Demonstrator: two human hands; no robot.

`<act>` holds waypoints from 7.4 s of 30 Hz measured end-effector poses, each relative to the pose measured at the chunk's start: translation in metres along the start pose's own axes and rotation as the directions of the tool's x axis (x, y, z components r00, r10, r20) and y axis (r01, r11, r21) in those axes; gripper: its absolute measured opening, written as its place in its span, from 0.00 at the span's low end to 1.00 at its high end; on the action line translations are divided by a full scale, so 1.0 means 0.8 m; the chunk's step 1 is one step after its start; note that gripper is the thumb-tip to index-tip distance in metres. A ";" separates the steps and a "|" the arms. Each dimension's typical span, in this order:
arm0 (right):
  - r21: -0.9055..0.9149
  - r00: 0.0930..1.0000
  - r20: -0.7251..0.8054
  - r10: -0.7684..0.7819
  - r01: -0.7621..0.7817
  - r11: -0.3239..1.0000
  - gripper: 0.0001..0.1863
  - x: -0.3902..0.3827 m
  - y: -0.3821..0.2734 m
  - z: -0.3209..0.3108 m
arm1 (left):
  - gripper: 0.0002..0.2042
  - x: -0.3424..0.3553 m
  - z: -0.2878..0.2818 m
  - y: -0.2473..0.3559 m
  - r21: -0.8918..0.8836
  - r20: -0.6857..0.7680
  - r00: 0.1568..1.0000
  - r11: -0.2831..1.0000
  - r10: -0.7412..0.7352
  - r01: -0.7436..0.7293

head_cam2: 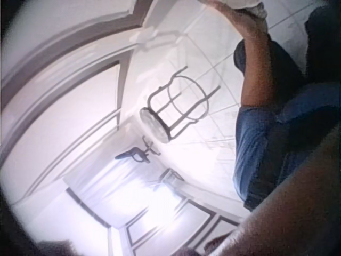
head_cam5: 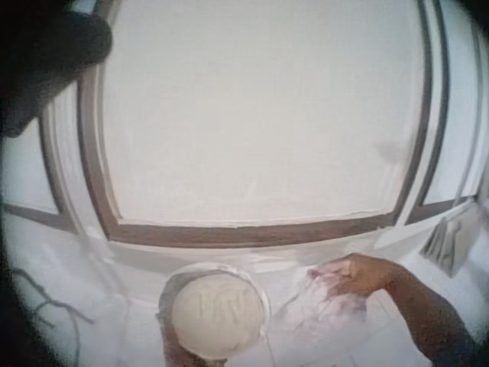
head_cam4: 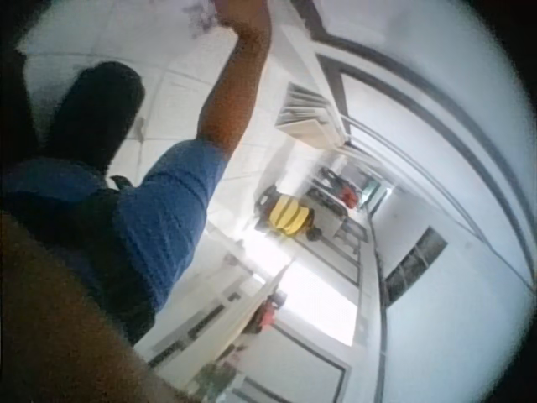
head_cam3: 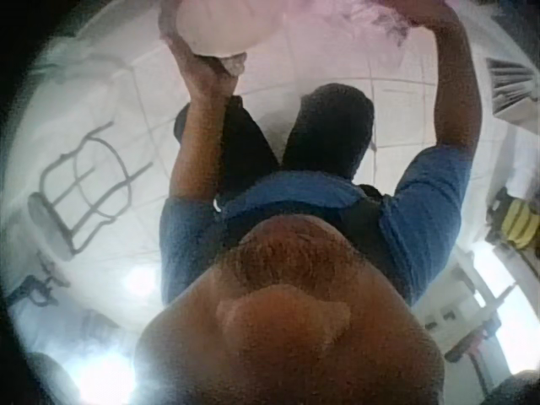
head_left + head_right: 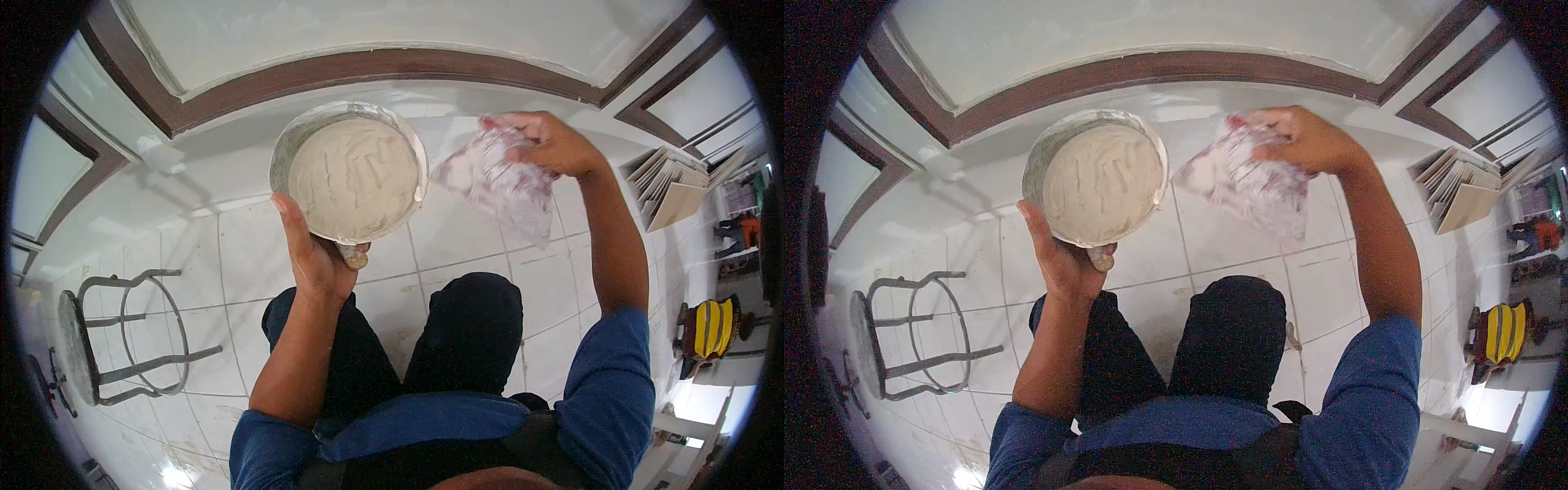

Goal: The person applies white plaster compound to a wall using a putty knife, scooping compound from a bowl and smoothing it along the wall surface and trim while crouching.

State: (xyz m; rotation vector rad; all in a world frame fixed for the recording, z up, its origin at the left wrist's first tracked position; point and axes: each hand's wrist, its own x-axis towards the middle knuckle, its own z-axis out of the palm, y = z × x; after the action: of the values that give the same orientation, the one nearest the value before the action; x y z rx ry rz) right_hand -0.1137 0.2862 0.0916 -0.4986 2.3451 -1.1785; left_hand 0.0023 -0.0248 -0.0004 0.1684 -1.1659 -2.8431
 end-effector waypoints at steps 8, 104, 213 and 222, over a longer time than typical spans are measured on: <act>0.517 0.930 -0.367 -0.027 0.228 0.825 0.27 -0.038 0.051 -0.006 | 0.43 0.003 0.000 -0.003 0.033 0.026 0.999 0.999 -0.028 0.027; -0.907 0.453 -0.420 -0.787 -0.183 0.378 0.12 -0.075 0.037 -0.132 | 0.44 -0.013 -0.004 -0.024 0.391 -0.003 0.987 0.909 -0.158 0.147; -0.878 0.606 -0.479 -0.635 -0.348 0.329 0.13 -0.062 0.054 -0.223 | 0.44 -0.019 -0.008 -0.026 0.432 0.054 0.992 0.898 -0.115 0.081; -0.863 0.563 -0.502 -0.657 -0.378 0.335 0.16 -0.045 0.068 -0.209 | 0.43 -0.022 -0.004 -0.026 0.430 0.007 0.998 0.901 -0.070 0.060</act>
State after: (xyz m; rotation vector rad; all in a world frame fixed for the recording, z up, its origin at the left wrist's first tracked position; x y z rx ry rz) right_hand -0.1826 0.4440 0.1432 -0.6239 3.8511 0.3672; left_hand 0.0195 -0.0101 -0.0161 0.1998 -1.8115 -2.5976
